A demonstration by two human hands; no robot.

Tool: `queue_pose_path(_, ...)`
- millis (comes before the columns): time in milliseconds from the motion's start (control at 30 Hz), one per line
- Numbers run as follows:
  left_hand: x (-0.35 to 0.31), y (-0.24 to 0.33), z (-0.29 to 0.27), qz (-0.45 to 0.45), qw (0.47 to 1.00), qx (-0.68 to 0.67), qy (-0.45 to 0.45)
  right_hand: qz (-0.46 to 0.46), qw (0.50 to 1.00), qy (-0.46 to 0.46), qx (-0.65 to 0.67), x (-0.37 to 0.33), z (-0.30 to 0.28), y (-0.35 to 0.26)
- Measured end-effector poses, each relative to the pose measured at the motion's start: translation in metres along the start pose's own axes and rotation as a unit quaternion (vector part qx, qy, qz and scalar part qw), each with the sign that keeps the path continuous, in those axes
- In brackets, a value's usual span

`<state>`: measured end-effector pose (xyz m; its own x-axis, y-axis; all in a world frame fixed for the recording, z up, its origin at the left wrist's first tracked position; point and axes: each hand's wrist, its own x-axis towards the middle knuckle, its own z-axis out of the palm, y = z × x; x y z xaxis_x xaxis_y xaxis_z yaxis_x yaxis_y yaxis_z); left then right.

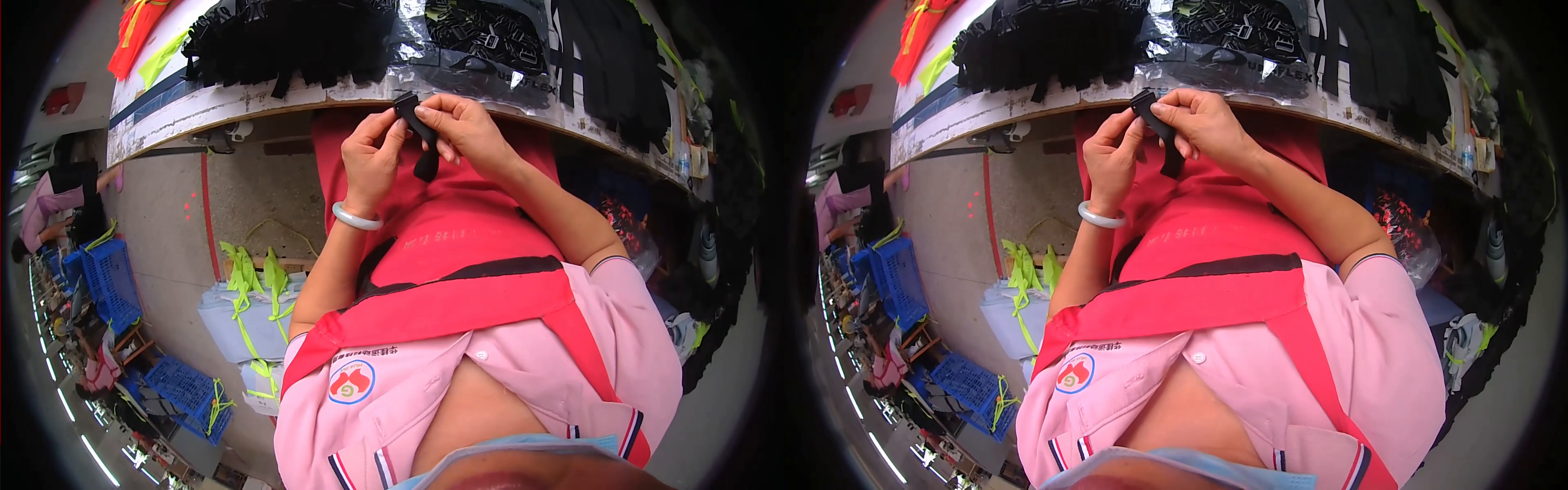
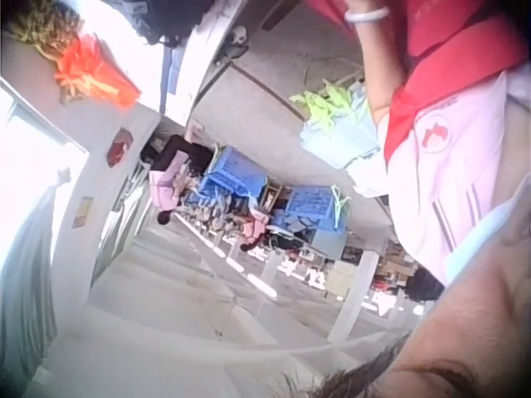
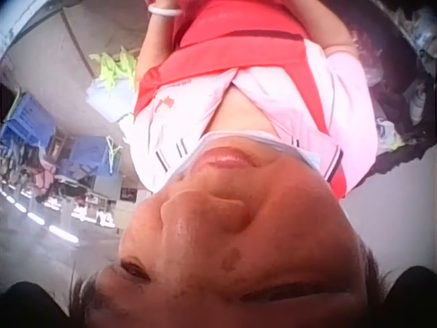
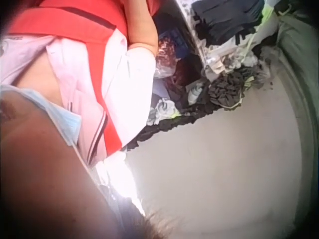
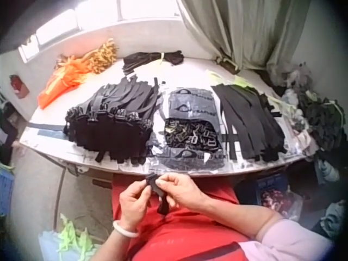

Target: Attaching plastic buckles to black fabric straps at a workbench.

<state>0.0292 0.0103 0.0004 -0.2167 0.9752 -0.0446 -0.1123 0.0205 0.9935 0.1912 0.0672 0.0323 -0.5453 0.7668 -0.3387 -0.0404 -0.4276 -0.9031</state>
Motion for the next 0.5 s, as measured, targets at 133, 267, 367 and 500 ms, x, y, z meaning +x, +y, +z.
queue_pose_path(133, 0.001, -0.007, 0.000, 0.194, 0.966, 0.170, 0.002, -0.040, 0.997, 0.038, 0.060, 0.007, 0.001, 0.007)
queue_pose_path(267, 0.000, -0.005, -0.004, 0.199, 0.971, 0.126, 0.039, -0.047, 0.999, -0.014, 0.002, 0.006, -0.002, 0.000)
queue_pose_path(367, 0.002, 0.005, -0.014, -0.137, 0.985, -0.102, -0.028, -0.048, 0.998, -0.040, -0.023, 0.006, -0.005, 0.004)
queue_pose_path(500, 0.009, 0.005, -0.020, -0.156, 0.979, -0.125, -0.043, -0.302, 0.937, 0.009, -0.176, 0.009, 0.004, 0.008)
